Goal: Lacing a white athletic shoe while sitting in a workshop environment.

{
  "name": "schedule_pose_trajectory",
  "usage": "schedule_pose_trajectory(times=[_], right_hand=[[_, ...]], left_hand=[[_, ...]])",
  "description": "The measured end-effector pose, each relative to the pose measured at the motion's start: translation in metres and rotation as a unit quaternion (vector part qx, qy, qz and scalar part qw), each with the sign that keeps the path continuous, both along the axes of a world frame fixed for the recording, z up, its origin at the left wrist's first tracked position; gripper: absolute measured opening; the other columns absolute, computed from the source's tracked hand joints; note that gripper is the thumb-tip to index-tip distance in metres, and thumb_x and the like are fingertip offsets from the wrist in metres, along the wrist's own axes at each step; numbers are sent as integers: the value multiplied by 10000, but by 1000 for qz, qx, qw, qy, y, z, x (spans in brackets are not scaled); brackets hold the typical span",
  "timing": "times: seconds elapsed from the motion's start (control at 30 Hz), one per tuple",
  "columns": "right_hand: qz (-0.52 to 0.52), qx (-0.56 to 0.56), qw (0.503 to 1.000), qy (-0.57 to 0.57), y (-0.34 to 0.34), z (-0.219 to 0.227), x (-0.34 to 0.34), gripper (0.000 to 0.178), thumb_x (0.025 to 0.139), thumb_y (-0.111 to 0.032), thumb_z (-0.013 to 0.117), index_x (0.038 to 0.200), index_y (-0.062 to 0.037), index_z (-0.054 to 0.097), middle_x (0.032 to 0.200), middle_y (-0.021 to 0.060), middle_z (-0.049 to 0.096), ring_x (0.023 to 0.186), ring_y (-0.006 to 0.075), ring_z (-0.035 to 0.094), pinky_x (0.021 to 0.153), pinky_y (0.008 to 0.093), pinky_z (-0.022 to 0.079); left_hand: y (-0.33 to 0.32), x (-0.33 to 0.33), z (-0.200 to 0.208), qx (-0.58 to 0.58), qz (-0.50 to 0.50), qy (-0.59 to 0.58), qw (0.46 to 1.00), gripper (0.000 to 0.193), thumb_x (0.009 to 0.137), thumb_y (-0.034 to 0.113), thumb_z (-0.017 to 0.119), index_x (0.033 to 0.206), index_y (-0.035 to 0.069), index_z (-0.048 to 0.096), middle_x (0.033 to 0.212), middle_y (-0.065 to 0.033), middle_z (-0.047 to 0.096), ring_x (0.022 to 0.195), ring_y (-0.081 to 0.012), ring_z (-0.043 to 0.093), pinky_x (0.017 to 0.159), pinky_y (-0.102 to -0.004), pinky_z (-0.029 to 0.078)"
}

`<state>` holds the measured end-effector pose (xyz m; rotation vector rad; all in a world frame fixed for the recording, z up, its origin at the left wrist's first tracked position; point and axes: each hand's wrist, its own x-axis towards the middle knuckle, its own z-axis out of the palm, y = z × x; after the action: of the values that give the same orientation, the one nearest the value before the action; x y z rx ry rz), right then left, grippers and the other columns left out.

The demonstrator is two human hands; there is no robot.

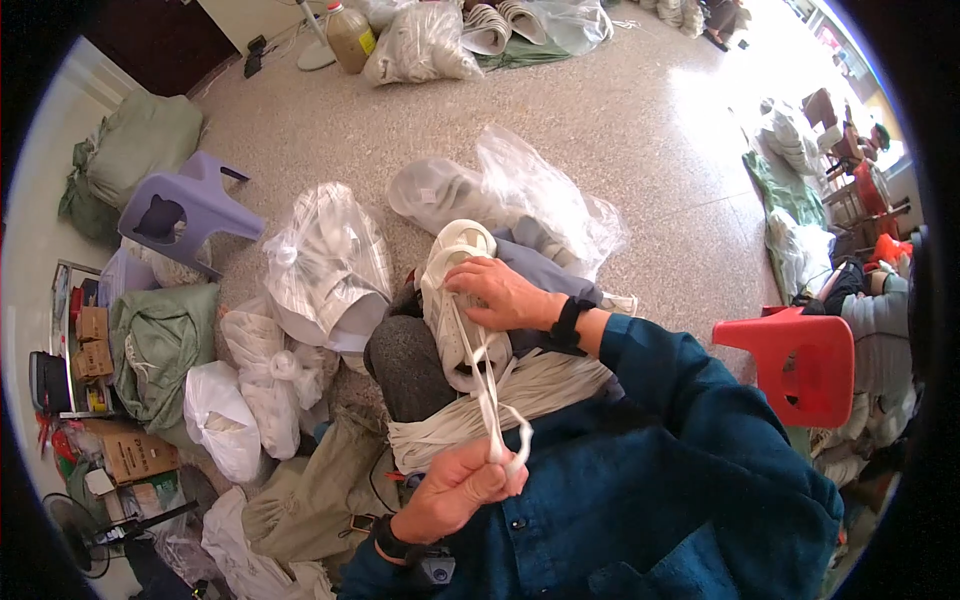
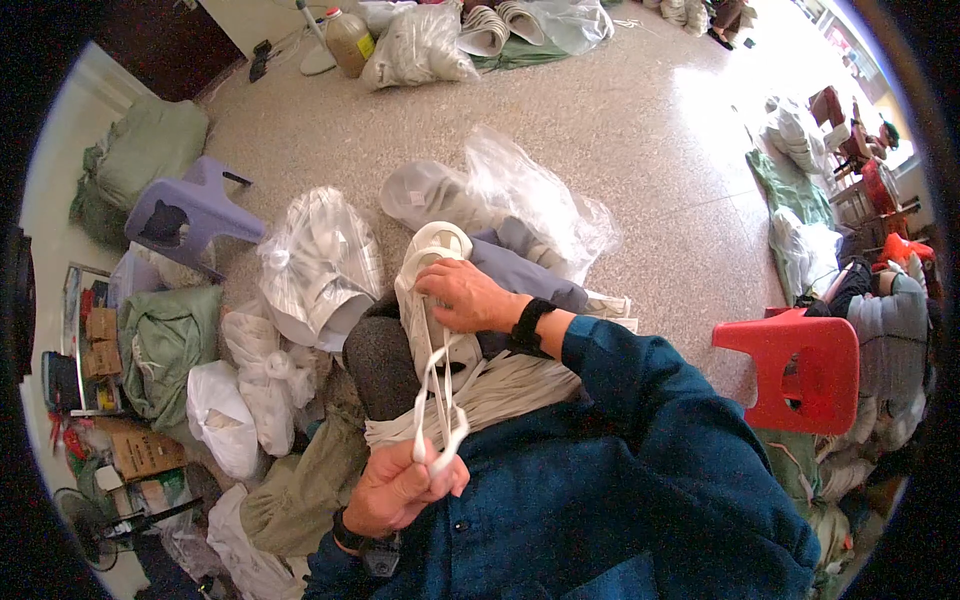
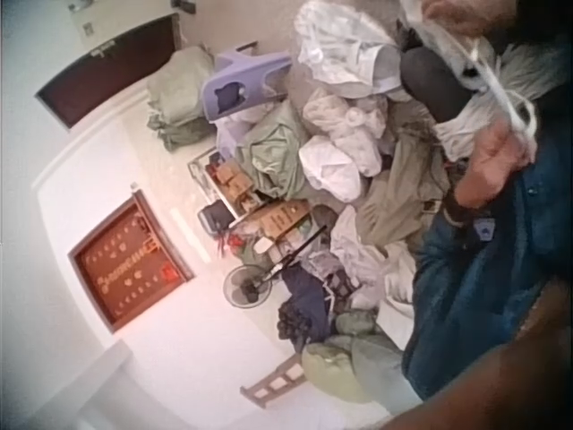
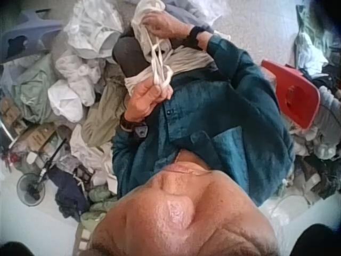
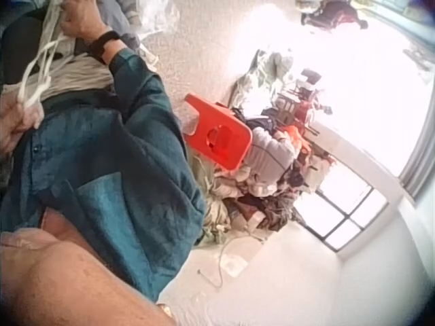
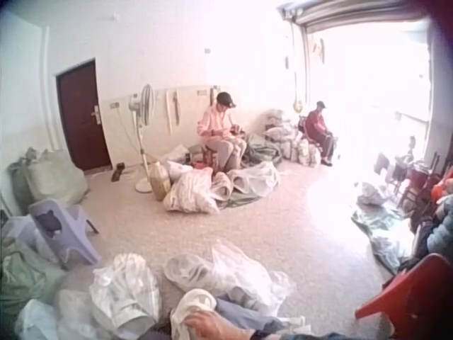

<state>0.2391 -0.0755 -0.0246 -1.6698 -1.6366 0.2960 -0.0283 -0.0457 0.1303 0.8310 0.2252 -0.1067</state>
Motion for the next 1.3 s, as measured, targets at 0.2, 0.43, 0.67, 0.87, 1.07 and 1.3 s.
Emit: schedule_pose_trajectory(times=[0.2,0.43,0.67,0.87,1.07,1.3], right_hand=[[2,23,1000,-4,1,-3,-3,336,780,-55,609,1110,3,630,1167,163,626,1152,354,549,1016,444,426],[-44,66,997,6,-17,11,-5,220,801,-17,603,1015,-12,654,1077,138,636,1050,346,576,928,450,459],[-74,-62,978,-186,17,7,-18,50,793,-86,621,837,-64,629,896,115,611,909,297,604,796,423,468],[-89,-58,975,-194,28,-1,-9,63,779,-108,638,781,-57,602,837,121,613,847,312,617,761,432,467],[-62,-105,968,-221,36,-6,-4,90,757,-140,666,760,-55,636,805,138,660,788,334,652,771,447,485],[1,-166,985,44,13,24,22,105,783,-119,644,816,-21,625,704,118,627,660,267,619,634,386,499]], left_hand=[[-1,-1,-20,78,-84,31,993,321,1058,285,503,1033,-23,592,783,-19,531,641,-73,435,626,-229,360],[12,2,-10,256,0,6,967,306,1065,250,485,1058,-30,606,851,-24,596,713,-78,534,671,-223,447],[23,20,-53,360,39,40,931,237,1048,187,509,948,-16,580,813,-70,617,719,-114,566,665,-260,466],[35,41,-87,636,62,20,769,85,896,79,609,898,-6,601,1006,-163,605,1019,-367,580,900,-442,467],[39,57,-132,813,105,-22,572,109,817,96,636,837,-10,650,1316,-303,496,1300,-456,422,1091,-576,327],[42,57,-152,811,109,0,574,117,800,80,635,834,-23,677,1323,-315,495,1309,-460,421,1113,-579,301]])
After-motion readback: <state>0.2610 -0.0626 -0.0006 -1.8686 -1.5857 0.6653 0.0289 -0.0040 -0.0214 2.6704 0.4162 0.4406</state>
